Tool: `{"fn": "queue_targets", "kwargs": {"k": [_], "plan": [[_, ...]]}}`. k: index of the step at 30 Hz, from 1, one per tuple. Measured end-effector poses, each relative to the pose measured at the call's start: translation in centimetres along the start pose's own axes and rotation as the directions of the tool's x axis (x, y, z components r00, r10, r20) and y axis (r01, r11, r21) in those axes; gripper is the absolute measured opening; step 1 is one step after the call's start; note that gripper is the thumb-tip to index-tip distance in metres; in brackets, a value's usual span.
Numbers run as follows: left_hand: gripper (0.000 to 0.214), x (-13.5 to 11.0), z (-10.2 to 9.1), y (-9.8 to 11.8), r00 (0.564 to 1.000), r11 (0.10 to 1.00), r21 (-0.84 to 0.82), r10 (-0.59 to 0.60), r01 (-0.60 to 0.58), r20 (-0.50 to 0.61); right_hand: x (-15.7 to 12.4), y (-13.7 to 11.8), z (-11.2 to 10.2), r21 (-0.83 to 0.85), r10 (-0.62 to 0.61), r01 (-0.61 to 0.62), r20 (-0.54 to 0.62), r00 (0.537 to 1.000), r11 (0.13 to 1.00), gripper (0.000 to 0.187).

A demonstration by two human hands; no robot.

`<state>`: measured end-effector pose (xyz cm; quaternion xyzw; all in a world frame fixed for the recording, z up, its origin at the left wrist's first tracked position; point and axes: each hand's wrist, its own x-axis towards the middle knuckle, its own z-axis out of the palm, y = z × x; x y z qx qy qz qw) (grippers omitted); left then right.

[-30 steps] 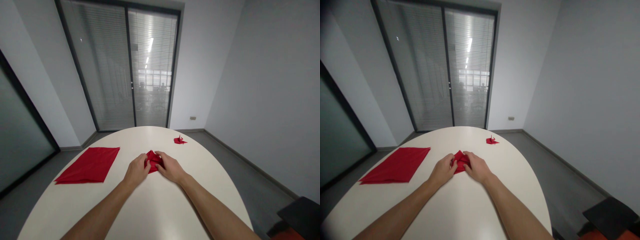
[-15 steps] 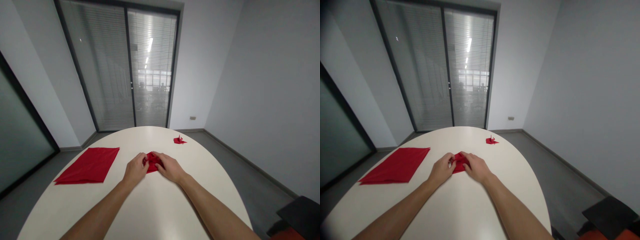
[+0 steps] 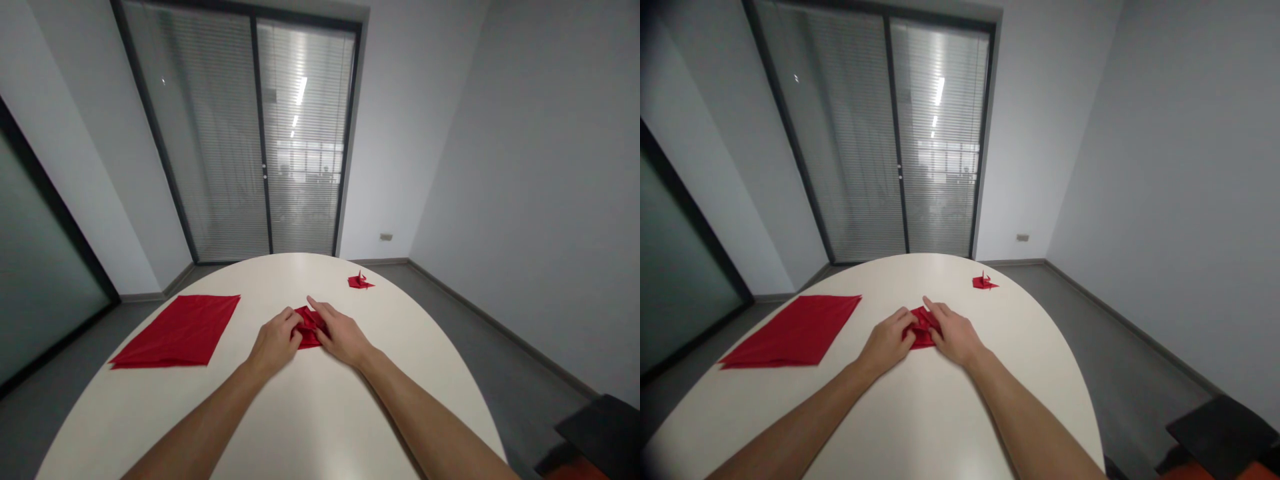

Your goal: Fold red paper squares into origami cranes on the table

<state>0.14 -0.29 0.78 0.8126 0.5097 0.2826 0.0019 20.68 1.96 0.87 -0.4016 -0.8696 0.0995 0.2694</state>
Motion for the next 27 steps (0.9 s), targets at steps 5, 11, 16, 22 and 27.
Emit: {"fn": "queue_targets", "kwargs": {"k": [5, 11, 16, 22, 27], "plan": [[0.023, -0.1, -0.1, 0.1, 0.999, 0.999, 0.028, 0.041, -0.042, 0.027, 0.2, 0.2, -0.1, 0.018, -0.141, 0.142, -0.038, 0.989, 0.990, 0.073], [0.024, -0.1, 0.1, 0.0, 0.998, 0.998, 0.042, 0.055, -0.056, 0.023, 0.3, 0.0, -0.3, -0.018, -0.178, 0.177, -0.065, 0.982, 0.984, 0.042], [0.025, 0.0, 0.3, -0.1, 1.000, 0.999, 0.042, 0.012, -0.012, 0.014, 0.5, 0.2, -0.2, -0.077, -0.125, 0.119, -0.088, 0.988, 0.990, 0.041], [0.024, 0.0, 0.3, -0.3, 1.000, 0.999, 0.025, -0.025, 0.025, 0.007, 0.5, 0.9, 0.4, -0.155, -0.048, 0.037, -0.070, 0.996, 0.987, 0.025], [0.018, -0.1, 0.2, -0.1, 1.000, 0.999, 0.043, -0.006, 0.005, 0.015, 0.6, 0.9, 0.6, -0.139, 0.007, -0.018, -0.081, 0.997, 0.990, 0.020]]}}
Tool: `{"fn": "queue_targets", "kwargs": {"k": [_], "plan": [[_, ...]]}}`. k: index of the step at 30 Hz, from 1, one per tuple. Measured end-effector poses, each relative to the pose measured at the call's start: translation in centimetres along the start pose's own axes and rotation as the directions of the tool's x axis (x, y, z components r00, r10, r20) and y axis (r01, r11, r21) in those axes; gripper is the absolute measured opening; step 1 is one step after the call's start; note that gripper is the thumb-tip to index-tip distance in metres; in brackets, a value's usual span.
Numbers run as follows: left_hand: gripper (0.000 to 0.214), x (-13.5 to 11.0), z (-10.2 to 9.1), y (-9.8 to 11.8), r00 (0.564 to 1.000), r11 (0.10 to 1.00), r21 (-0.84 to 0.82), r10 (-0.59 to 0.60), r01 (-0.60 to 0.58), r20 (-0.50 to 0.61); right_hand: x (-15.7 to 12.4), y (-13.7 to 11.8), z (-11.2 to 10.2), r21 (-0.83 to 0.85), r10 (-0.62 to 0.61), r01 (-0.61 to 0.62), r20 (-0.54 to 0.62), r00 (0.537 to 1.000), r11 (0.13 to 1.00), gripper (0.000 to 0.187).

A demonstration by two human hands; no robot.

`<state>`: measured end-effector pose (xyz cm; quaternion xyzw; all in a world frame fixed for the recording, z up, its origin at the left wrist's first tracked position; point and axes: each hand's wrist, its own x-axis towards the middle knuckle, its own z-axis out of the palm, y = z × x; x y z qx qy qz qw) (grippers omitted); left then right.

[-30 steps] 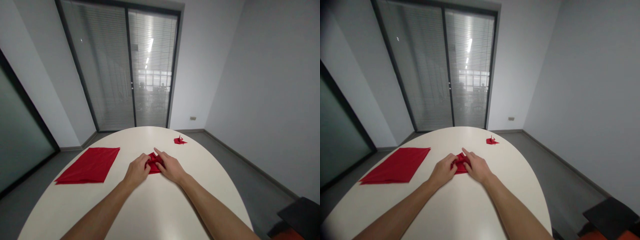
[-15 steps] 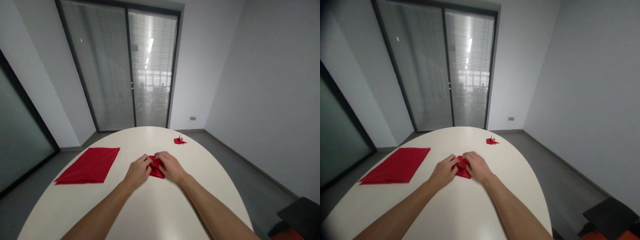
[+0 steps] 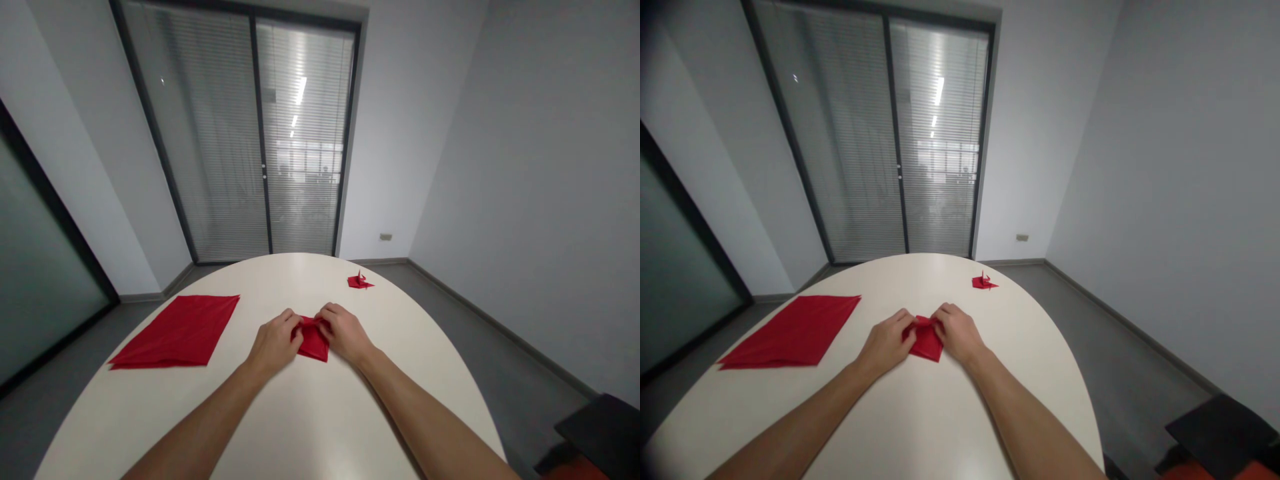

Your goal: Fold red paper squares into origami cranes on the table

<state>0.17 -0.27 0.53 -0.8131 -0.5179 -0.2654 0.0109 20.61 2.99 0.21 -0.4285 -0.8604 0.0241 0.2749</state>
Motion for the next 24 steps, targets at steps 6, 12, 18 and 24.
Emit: {"fn": "queue_targets", "kwargs": {"k": [6, 12, 18, 24], "plan": [[0.009, -0.01, -0.20, 0.37, 0.999, 0.999, 0.006, -0.038, 0.038, 0.025, 0.13, -0.51, -0.49, 0.029, 0.050, -0.049, -0.029, 0.998, 0.998, 0.017], [0.010, 0.07, 0.16, 0.15, 0.995, 0.995, -0.029, -0.099, 0.098, -0.013, 0.13, -0.18, -0.21, 0.107, 0.109, -0.098, -0.101, 0.989, 0.989, 0.012], [0.013, 0.22, 0.36, -0.05, 0.988, 0.989, -0.083, -0.131, 0.124, -0.085, 0.08, -0.25, -0.10, 0.218, 0.046, -0.029, -0.073, 0.996, 0.976, 0.026], [0.008, 0.40, 0.51, -0.36, 0.960, 0.962, -0.094, -0.264, 0.255, -0.095, -0.12, -0.54, -0.01, 0.246, -0.054, 0.063, -0.046, 0.998, 0.967, 0.040]]}}
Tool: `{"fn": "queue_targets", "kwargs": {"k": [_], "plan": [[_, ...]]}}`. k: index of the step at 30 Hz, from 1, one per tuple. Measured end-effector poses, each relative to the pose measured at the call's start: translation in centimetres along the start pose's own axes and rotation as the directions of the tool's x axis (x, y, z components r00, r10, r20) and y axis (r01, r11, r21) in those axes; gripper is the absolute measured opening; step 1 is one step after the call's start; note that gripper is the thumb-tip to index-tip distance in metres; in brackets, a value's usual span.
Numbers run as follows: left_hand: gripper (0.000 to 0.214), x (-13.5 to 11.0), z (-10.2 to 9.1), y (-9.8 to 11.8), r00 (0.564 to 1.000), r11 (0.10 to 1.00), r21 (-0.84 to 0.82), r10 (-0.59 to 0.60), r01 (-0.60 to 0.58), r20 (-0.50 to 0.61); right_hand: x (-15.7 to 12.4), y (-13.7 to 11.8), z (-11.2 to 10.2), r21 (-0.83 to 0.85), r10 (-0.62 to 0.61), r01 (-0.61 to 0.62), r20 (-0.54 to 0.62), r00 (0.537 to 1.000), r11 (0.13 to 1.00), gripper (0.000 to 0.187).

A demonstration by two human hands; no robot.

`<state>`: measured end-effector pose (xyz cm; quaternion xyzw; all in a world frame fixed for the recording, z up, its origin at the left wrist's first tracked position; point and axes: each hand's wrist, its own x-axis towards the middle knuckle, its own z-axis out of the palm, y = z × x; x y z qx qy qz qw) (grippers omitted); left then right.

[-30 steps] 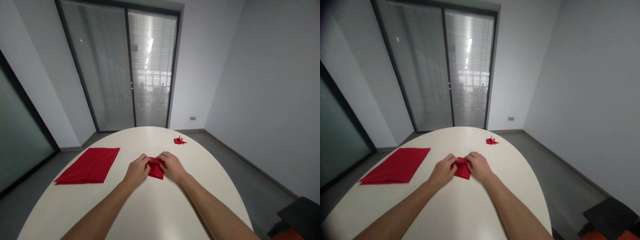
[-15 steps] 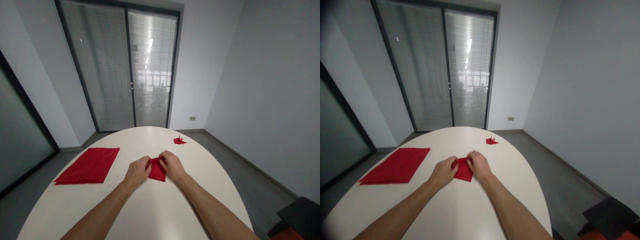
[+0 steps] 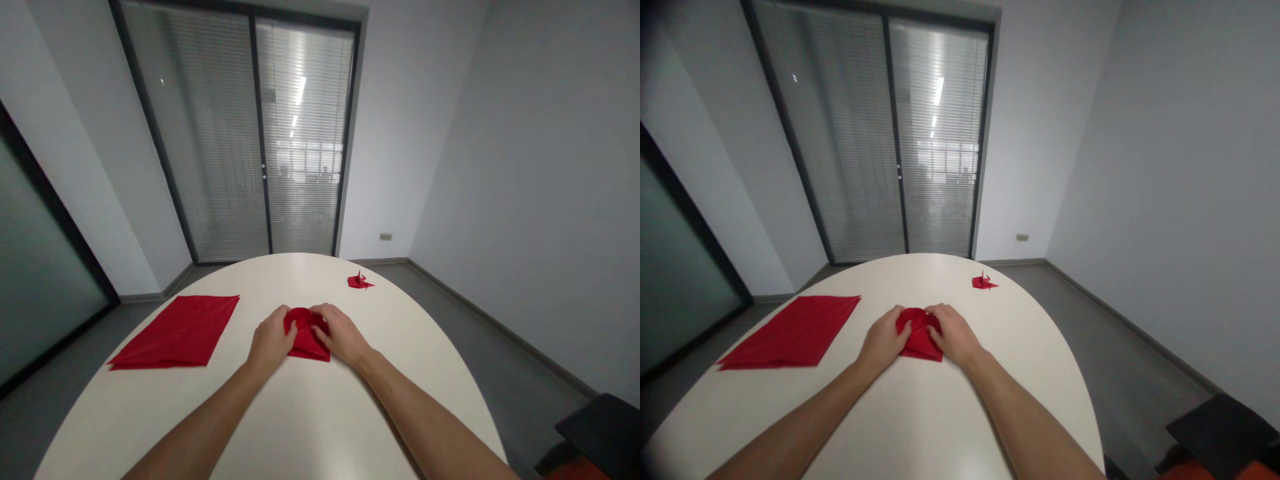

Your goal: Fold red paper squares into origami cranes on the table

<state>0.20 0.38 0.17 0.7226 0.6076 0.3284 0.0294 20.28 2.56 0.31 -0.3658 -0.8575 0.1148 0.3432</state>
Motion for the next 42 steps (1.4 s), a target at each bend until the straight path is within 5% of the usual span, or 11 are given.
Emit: {"fn": "queue_targets", "kwargs": {"k": [8, 14, 26, 30, 34, 42], "plan": [[0.005, 0.3, 0.1, -0.5, 0.995, 0.995, -0.001, -0.100, 0.100, -0.028, -0.2, -0.3, -0.1, 0.077, -0.077, 0.070, 0.083, 0.994, 0.995, 0.056], [0.028, 0.2, -0.1, -0.3, 0.990, 0.989, 0.044, -0.141, 0.143, -0.030, -0.1, -1.0, -0.5, 0.118, -0.007, -0.005, 0.108, 0.994, 0.993, 0.038], [0.049, -0.1, 0.1, -0.3, 0.998, 0.998, -0.001, -0.067, 0.067, -0.023, 0.0, -0.7, -1.0, 0.310, 0.051, -0.094, 0.143, 0.988, 0.946, 0.053], [0.058, -0.1, 0.1, -0.4, 0.998, 0.997, -0.050, -0.053, 0.052, -0.017, -0.1, -0.2, -0.8, 0.314, 0.054, -0.102, 0.156, 0.986, 0.944, 0.036], [0.061, -0.2, -0.1, -0.4, 0.996, 0.989, -0.120, 0.084, -0.087, -0.034, -0.2, -0.3, -0.6, 0.303, 0.036, -0.081, 0.153, 0.988, 0.950, 0.019], [0.038, -0.3, -0.2, -0.1, 0.992, 0.990, -0.063, 0.124, -0.124, -0.011, -0.3, -0.4, -0.9, 0.249, -0.036, -0.007, 0.168, 0.985, 0.968, 0.017]]}}
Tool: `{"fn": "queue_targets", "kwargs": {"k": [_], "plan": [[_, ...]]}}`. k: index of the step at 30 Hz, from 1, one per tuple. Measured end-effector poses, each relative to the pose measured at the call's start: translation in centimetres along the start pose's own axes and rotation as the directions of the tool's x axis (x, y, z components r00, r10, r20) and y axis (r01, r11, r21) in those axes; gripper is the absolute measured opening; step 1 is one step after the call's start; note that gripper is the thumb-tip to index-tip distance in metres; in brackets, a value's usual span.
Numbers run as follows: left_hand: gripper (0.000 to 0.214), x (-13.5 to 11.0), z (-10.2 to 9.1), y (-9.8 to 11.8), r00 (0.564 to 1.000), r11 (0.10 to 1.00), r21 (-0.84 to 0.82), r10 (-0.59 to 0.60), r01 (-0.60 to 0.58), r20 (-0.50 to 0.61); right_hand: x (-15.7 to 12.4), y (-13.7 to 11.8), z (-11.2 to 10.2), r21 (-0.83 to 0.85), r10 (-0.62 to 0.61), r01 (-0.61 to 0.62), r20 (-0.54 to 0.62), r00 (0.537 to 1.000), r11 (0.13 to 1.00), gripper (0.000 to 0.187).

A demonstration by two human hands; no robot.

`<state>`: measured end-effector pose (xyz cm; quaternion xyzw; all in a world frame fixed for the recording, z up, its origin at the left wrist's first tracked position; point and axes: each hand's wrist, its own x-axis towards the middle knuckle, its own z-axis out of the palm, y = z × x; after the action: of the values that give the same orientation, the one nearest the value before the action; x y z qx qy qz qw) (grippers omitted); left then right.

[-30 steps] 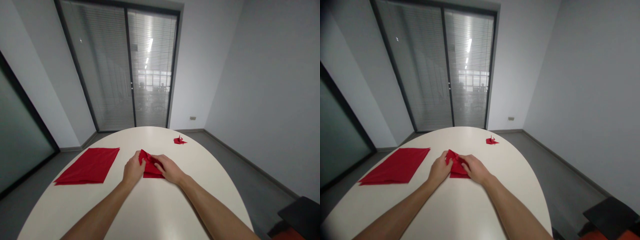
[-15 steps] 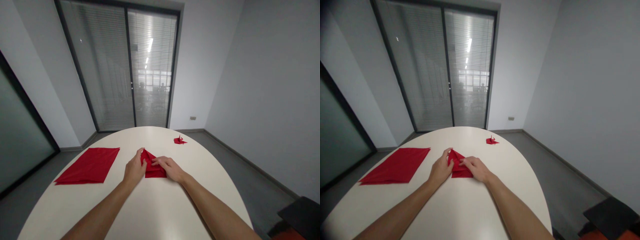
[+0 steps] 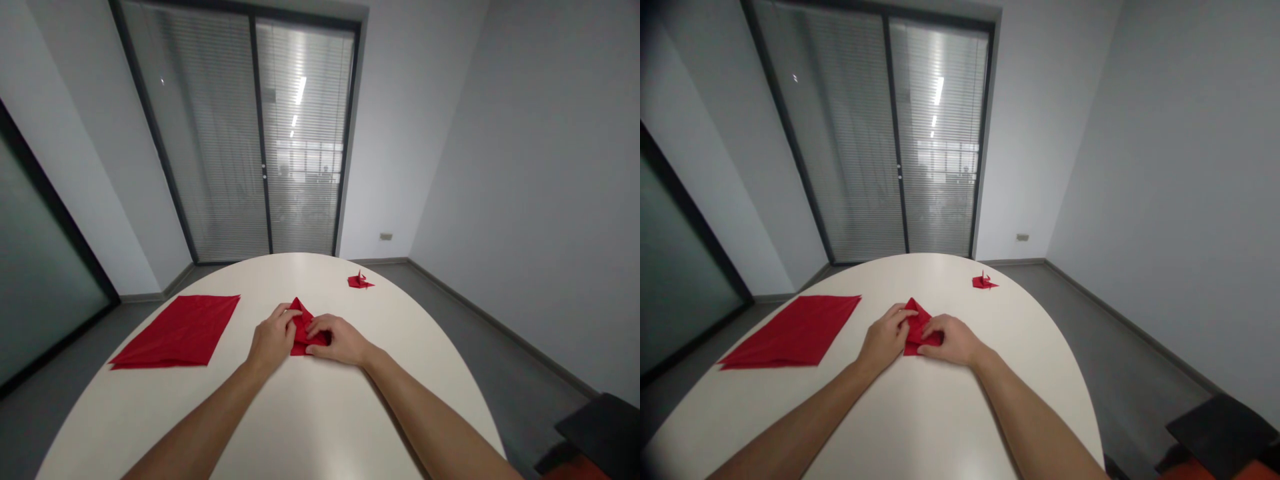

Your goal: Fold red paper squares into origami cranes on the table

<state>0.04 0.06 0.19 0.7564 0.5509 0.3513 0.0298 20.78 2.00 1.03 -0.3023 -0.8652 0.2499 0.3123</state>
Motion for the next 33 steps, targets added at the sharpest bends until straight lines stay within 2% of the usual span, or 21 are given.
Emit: {"fn": "queue_targets", "kwargs": {"k": [5, 12, 17, 21, 25, 30, 33], "plan": [[0.022, -0.2, -0.4, 0.7, 0.997, 0.995, 0.089, 0.049, -0.054, 0.052, -0.1, 0.5, 0.3, -0.059, -0.022, 0.021, -0.014, 1.000, 0.998, 0.010], [0.037, -0.1, -0.9, 1.0, 0.991, 0.961, 0.245, 0.111, -0.127, 0.077, 0.0, 0.6, 0.4, -0.079, -0.021, 0.020, -0.008, 1.000, 0.997, 0.006], [0.036, 0.0, -1.0, 0.6, 0.990, 0.964, 0.227, 0.129, -0.137, 0.050, -0.1, 0.6, 0.0, -0.093, 0.013, -0.010, 0.031, 0.999, 0.996, 0.007], [0.023, -0.1, -1.2, 0.7, 0.986, 0.967, 0.196, 0.151, -0.163, 0.073, -0.3, 0.4, -0.3, -0.131, 0.035, -0.028, 0.050, 0.998, 0.991, 0.011], [0.015, 0.0, -1.1, 0.6, 0.988, 0.969, 0.203, 0.129, -0.143, 0.083, -0.2, 0.3, -0.5, -0.167, 0.051, -0.045, 0.035, 0.998, 0.985, 0.005], [0.021, 0.2, -0.6, -0.2, 0.995, 0.973, 0.216, 0.071, -0.086, 0.077, 0.0, 0.3, -0.4, -0.176, 0.030, -0.021, 0.048, 0.998, 0.984, 0.013], [0.018, 0.1, -0.2, -0.7, 0.996, 0.972, 0.225, 0.046, -0.063, 0.081, -0.1, 0.4, -0.4, -0.199, 0.048, -0.039, 0.043, 0.998, 0.979, 0.006]]}}
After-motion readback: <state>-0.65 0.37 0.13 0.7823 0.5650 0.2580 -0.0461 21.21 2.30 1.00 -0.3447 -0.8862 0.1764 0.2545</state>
